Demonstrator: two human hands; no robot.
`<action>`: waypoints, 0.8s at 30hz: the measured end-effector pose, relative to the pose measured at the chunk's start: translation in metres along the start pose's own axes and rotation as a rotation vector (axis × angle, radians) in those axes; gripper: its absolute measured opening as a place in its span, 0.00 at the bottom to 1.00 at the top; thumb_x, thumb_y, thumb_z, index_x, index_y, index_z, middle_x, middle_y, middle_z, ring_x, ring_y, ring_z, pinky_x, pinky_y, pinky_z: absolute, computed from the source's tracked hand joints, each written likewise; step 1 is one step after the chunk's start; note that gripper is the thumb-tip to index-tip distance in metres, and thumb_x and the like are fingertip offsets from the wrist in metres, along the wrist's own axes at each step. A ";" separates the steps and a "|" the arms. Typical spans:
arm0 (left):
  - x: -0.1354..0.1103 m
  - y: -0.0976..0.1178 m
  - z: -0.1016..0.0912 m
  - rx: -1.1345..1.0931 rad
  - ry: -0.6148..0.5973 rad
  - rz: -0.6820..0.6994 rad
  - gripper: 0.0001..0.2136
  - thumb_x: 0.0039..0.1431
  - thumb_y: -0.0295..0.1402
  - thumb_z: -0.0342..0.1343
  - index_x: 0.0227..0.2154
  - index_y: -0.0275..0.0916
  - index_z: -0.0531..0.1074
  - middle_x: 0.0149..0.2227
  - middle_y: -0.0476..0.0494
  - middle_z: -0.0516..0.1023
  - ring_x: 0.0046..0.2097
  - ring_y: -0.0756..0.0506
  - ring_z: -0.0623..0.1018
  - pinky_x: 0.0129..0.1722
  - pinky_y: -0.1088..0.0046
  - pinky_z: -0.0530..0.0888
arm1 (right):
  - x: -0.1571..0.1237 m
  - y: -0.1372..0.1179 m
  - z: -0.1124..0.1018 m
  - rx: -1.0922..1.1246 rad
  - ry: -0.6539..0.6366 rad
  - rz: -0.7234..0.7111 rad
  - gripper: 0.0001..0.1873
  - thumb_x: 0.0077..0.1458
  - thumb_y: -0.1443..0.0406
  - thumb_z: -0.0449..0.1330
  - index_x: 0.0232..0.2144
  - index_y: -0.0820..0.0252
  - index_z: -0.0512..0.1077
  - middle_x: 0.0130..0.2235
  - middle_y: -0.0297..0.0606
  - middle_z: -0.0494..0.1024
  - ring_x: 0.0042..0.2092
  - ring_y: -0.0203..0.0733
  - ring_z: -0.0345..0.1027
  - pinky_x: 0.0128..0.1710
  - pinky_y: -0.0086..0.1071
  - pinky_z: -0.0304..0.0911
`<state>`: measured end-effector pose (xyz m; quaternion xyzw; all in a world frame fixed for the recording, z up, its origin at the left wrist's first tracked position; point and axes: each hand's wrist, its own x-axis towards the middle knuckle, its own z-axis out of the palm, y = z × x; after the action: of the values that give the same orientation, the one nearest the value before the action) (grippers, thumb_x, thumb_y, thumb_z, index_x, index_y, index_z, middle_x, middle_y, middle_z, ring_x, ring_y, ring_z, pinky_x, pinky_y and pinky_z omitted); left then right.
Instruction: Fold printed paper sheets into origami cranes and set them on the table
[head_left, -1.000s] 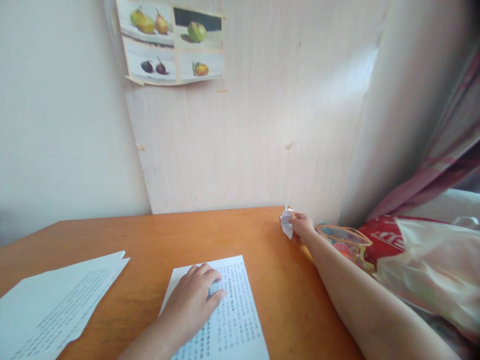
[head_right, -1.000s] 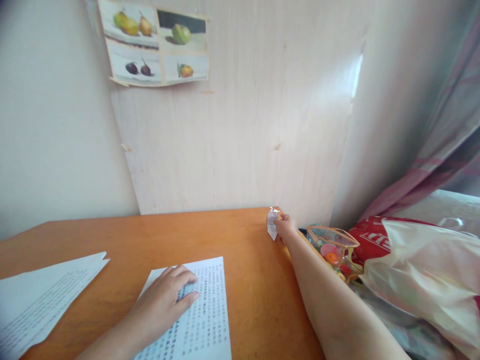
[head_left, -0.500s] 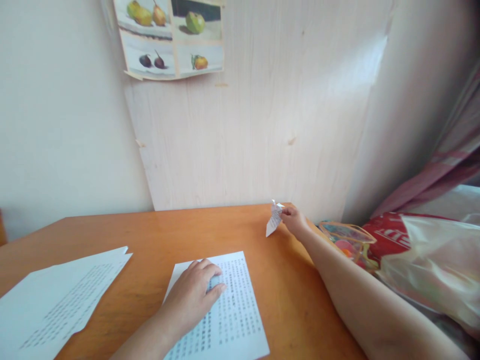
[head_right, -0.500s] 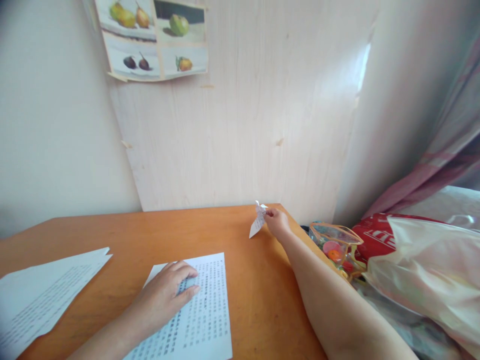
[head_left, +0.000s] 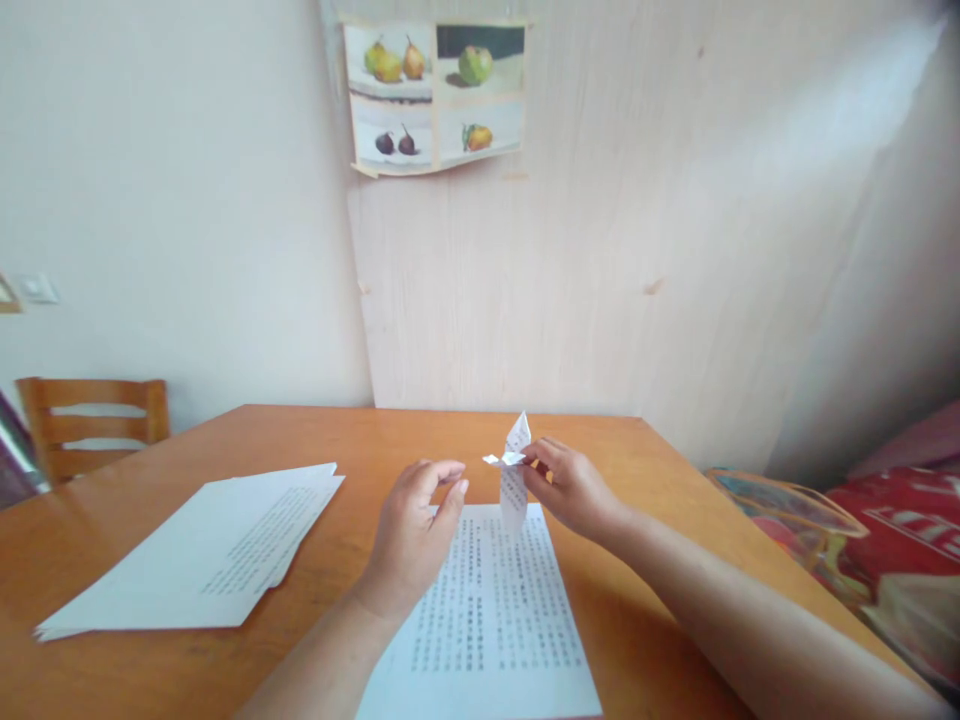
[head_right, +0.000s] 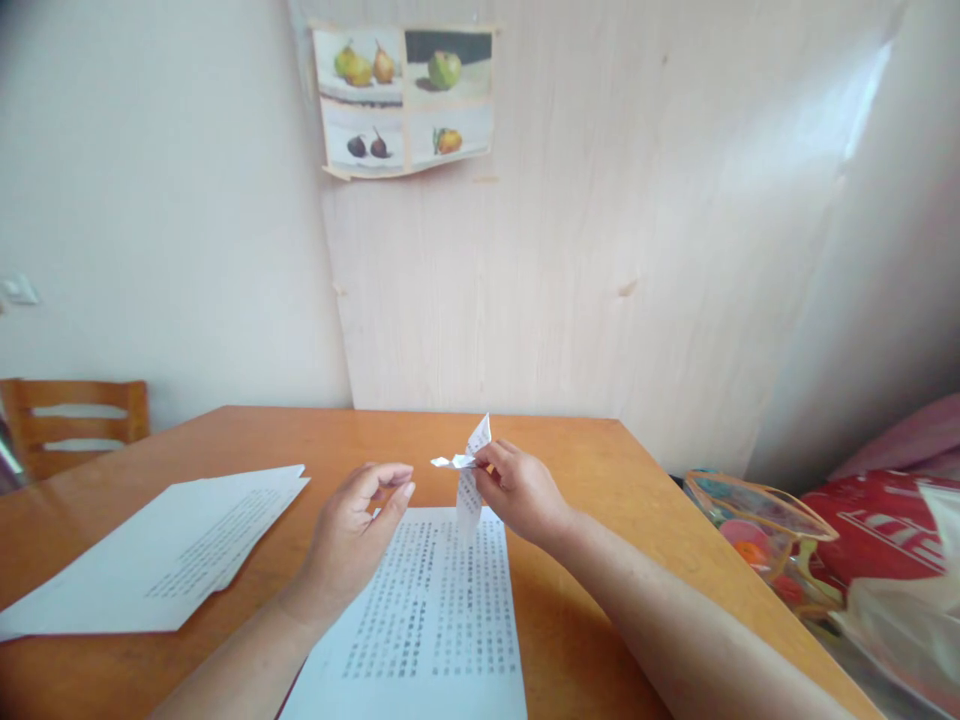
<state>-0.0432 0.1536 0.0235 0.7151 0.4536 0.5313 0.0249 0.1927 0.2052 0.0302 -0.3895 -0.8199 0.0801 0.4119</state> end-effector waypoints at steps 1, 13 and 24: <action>0.001 0.002 -0.002 -0.001 0.011 0.016 0.06 0.65 0.33 0.56 0.43 0.43 0.75 0.41 0.45 0.79 0.45 0.44 0.79 0.49 0.64 0.74 | -0.001 -0.003 0.001 0.000 -0.015 -0.006 0.05 0.60 0.69 0.56 0.36 0.56 0.73 0.34 0.34 0.74 0.31 0.36 0.67 0.32 0.29 0.59; 0.001 0.021 -0.004 -0.250 -0.074 -0.155 0.07 0.63 0.31 0.55 0.43 0.41 0.74 0.43 0.43 0.80 0.45 0.44 0.79 0.48 0.66 0.74 | -0.004 -0.016 -0.001 -0.003 -0.098 -0.034 0.06 0.61 0.67 0.57 0.38 0.57 0.74 0.35 0.37 0.75 0.32 0.37 0.68 0.32 0.30 0.60; 0.006 0.033 -0.015 -0.577 -0.047 -0.340 0.06 0.60 0.32 0.56 0.39 0.38 0.72 0.39 0.45 0.79 0.43 0.47 0.78 0.45 0.71 0.73 | -0.004 -0.041 0.001 0.317 -0.188 0.086 0.03 0.57 0.69 0.59 0.31 0.58 0.71 0.27 0.31 0.72 0.29 0.35 0.64 0.28 0.27 0.57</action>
<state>-0.0343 0.1320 0.0513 0.6047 0.3967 0.6094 0.3248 0.1703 0.1742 0.0459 -0.3452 -0.8145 0.2615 0.3861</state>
